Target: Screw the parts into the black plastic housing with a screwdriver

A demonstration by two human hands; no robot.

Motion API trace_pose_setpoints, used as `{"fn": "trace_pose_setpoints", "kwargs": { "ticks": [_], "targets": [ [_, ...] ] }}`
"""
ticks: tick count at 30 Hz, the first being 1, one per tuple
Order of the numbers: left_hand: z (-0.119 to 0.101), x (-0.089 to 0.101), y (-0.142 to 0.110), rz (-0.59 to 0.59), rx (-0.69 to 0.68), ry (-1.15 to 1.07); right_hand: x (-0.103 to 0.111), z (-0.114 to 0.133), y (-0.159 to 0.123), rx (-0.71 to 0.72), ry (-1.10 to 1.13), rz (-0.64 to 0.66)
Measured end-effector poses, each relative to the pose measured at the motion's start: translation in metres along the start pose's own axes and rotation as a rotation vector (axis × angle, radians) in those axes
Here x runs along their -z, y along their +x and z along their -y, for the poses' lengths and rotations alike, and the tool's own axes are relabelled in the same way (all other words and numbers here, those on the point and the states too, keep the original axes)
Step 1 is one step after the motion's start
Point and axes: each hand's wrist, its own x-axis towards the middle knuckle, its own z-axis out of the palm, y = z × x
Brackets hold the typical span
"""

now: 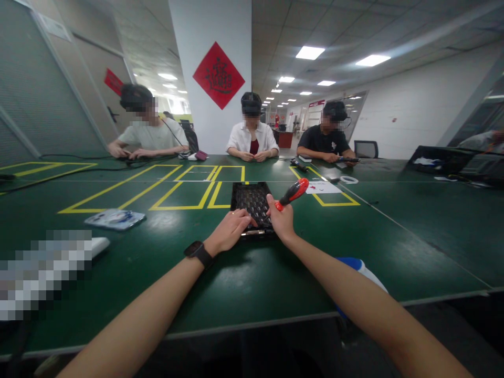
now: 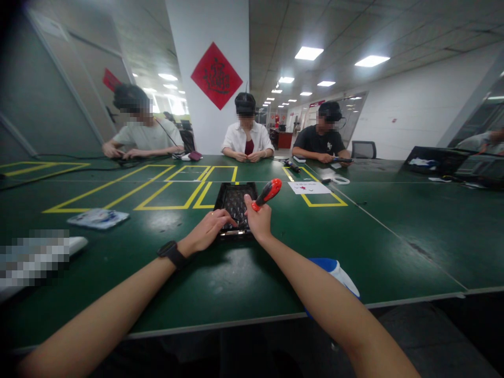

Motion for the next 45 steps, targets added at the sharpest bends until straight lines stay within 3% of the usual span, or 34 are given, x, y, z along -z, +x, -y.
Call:
{"fn": "trace_pose_setpoints", "kwargs": {
  "ticks": [20, 42, 45],
  "targets": [
    [0.003, -0.001, 0.000, 0.020, -0.002, 0.059, -0.004, -0.013, 0.004, -0.082, 0.098, -0.167],
    [0.004, -0.001, 0.000, 0.053, -0.017, 0.072, -0.002, -0.011, 0.006, -0.100, 0.136, -0.166],
    [0.006, -0.003, 0.001, -0.001, 0.003, 0.041, 0.000, -0.013, 0.011, -0.128, 0.131, -0.183]
  ]
}}
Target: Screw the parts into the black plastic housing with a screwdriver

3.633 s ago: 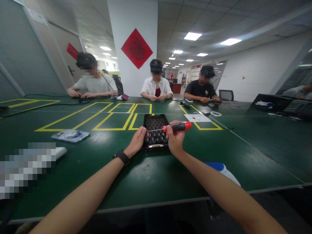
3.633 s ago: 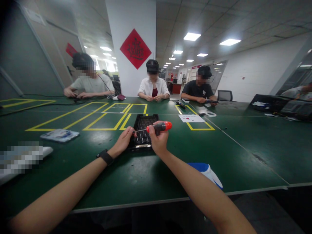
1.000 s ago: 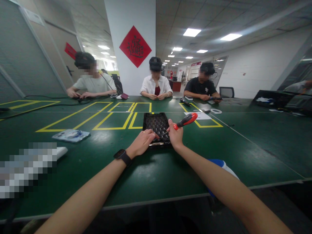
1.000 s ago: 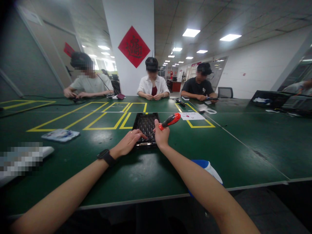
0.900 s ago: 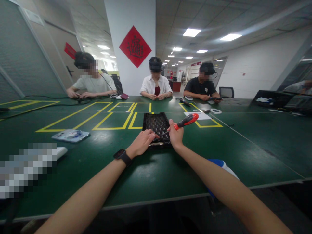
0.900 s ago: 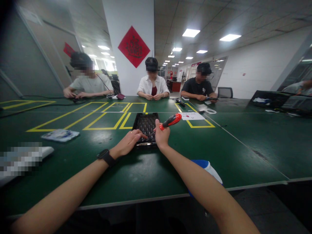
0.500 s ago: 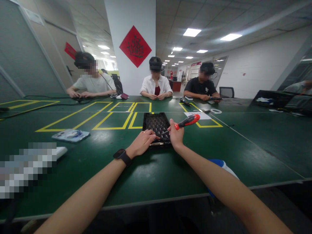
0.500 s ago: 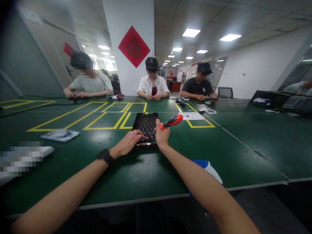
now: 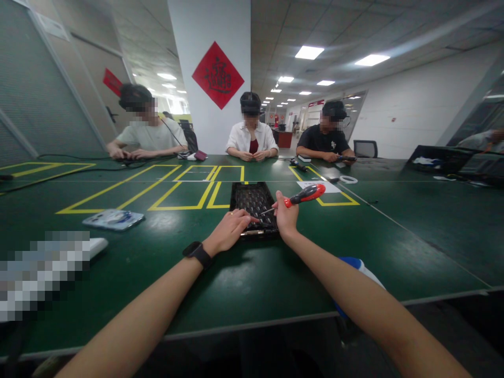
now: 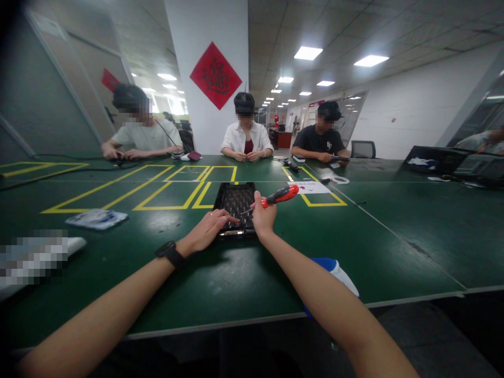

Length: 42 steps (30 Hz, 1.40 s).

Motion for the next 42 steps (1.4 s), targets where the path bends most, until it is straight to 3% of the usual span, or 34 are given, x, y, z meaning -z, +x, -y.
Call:
{"fn": "trace_pose_setpoints", "kwargs": {
  "ticks": [6, 9, 12, 20, 23, 26, 27, 30, 32, 37, 42],
  "targets": [
    [0.038, -0.013, 0.006, -0.308, 0.306, -0.053, 0.002, -0.013, 0.016, -0.172, 0.034, -0.086],
    [0.062, -0.019, 0.007, -0.293, 0.457, -0.118, 0.003, -0.016, 0.021, -0.290, 0.085, -0.076],
    [0.071, -0.022, 0.005, -0.250, 0.518, -0.227, 0.003, -0.016, 0.021, -0.304, 0.116, -0.052],
    [0.071, -0.013, 0.002, -0.190, 0.411, -0.121, -0.001, -0.010, 0.010, -0.227, 0.126, 0.078],
    [0.066, -0.005, 0.001, -0.230, 0.410, -0.022, -0.001, -0.005, 0.005, -0.173, 0.058, 0.095],
    [0.047, 0.007, 0.007, -0.310, 0.312, 0.113, 0.000, 0.001, 0.000, -0.100, -0.021, 0.128],
    [0.039, 0.010, 0.010, -0.286, 0.251, 0.105, 0.000, 0.003, -0.001, -0.089, -0.033, 0.148],
    [0.014, 0.015, 0.024, -0.021, 0.112, -0.089, 0.000, 0.008, -0.005, -0.047, -0.046, 0.195],
    [0.003, 0.012, 0.032, 0.093, 0.068, -0.163, 0.001, 0.010, -0.006, -0.006, -0.041, 0.202],
    [-0.001, -0.004, 0.035, 0.003, 0.094, -0.160, 0.004, 0.013, -0.003, 0.023, 0.002, 0.246],
    [0.005, -0.003, 0.024, -0.065, 0.048, -0.164, 0.001, 0.013, -0.002, 0.097, 0.074, 0.365]
  ]
}}
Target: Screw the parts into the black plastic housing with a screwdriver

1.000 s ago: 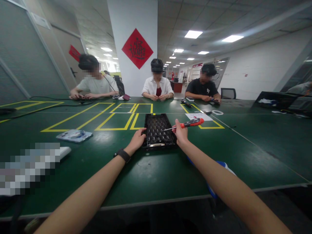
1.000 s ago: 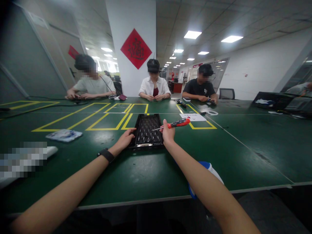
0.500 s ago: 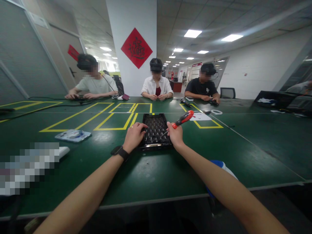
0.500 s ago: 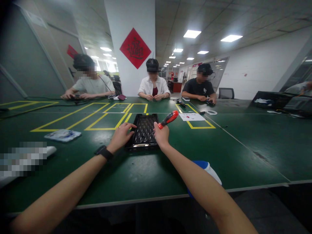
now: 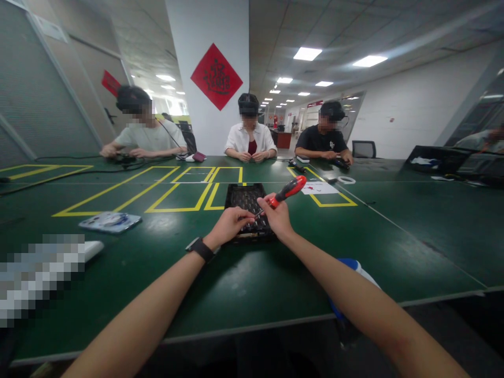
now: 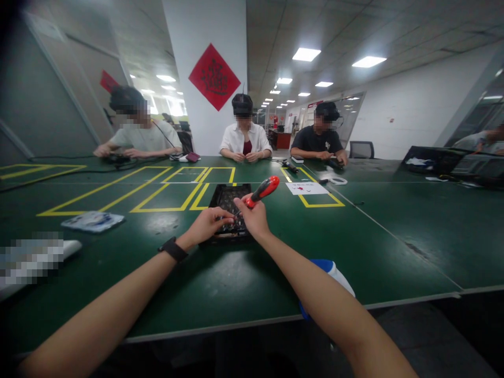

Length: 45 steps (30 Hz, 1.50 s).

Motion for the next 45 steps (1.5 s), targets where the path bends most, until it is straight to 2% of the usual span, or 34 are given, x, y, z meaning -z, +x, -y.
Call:
{"fn": "trace_pose_setpoints", "kwargs": {
  "ticks": [5, 7, 9, 17, 20, 29, 35, 38, 41, 45],
  "targets": [
    [0.0004, 0.0023, -0.0051, 0.042, 0.013, -0.176, -0.0040, -0.0055, 0.0018, -0.061, 0.136, 0.215],
    [0.0009, 0.0011, -0.0047, 0.047, 0.018, -0.184, -0.0035, -0.0071, 0.0019, -0.075, 0.141, 0.309],
    [0.0018, 0.0001, -0.0039, 0.049, 0.001, -0.156, -0.0026, -0.0079, 0.0014, -0.068, 0.115, 0.346],
    [0.0041, 0.0007, -0.0046, -0.074, -0.028, 0.064, -0.0056, -0.0099, -0.0023, -0.122, 0.207, 0.194],
    [0.0024, -0.0003, -0.0054, -0.052, -0.008, 0.032, -0.0070, -0.0103, -0.0023, -0.145, 0.208, 0.198],
    [0.0015, 0.0003, -0.0066, -0.108, 0.092, -0.063, -0.0062, -0.0102, -0.0030, -0.055, 0.183, 0.173],
    [-0.0001, -0.0012, -0.0073, -0.051, 0.076, -0.125, -0.0072, -0.0108, -0.0029, -0.100, 0.187, 0.102],
    [0.0004, -0.0021, -0.0074, -0.058, 0.070, -0.131, -0.0077, -0.0099, -0.0031, -0.103, 0.157, 0.078],
    [0.0008, -0.0015, -0.0072, -0.083, 0.050, -0.136, -0.0076, -0.0075, -0.0049, -0.075, 0.141, 0.106],
    [-0.0001, 0.0003, -0.0069, -0.037, 0.013, -0.166, -0.0071, -0.0062, -0.0068, -0.003, 0.080, 0.166]
  ]
}}
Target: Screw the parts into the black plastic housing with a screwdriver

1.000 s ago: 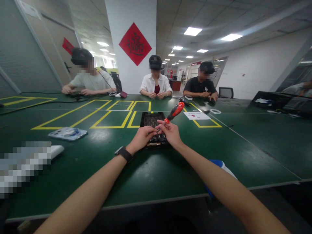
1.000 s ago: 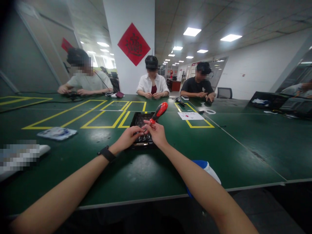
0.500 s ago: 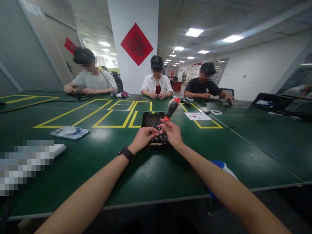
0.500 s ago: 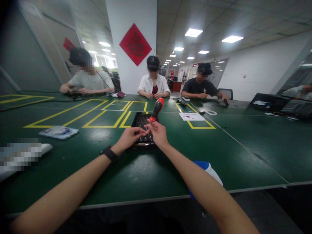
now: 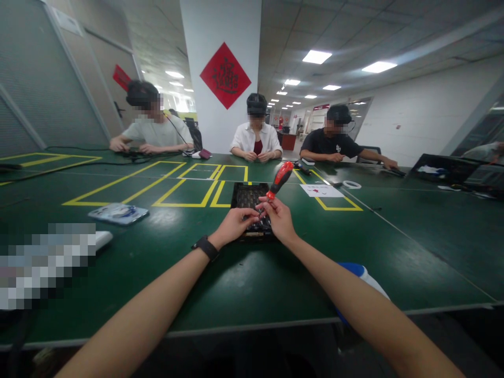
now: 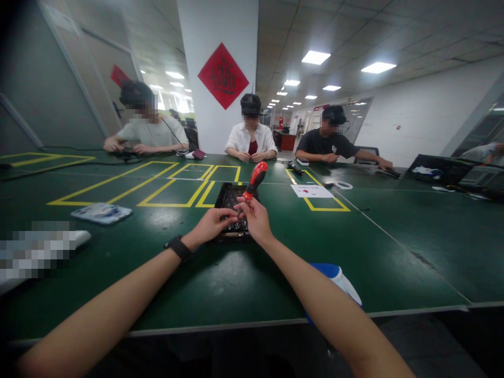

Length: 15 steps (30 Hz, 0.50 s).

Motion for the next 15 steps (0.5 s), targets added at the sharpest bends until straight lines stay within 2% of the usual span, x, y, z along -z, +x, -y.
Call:
{"fn": "trace_pose_setpoints", "kwargs": {
  "ticks": [6, 15],
  "targets": [
    [0.0025, -0.0015, -0.0004, 0.020, 0.004, 0.057, 0.0027, -0.0060, 0.0039, -0.005, 0.062, 0.132],
    [0.0028, -0.0031, -0.0002, -0.043, 0.038, 0.031, 0.0009, -0.0080, 0.0032, -0.054, 0.100, -0.021]
  ]
}}
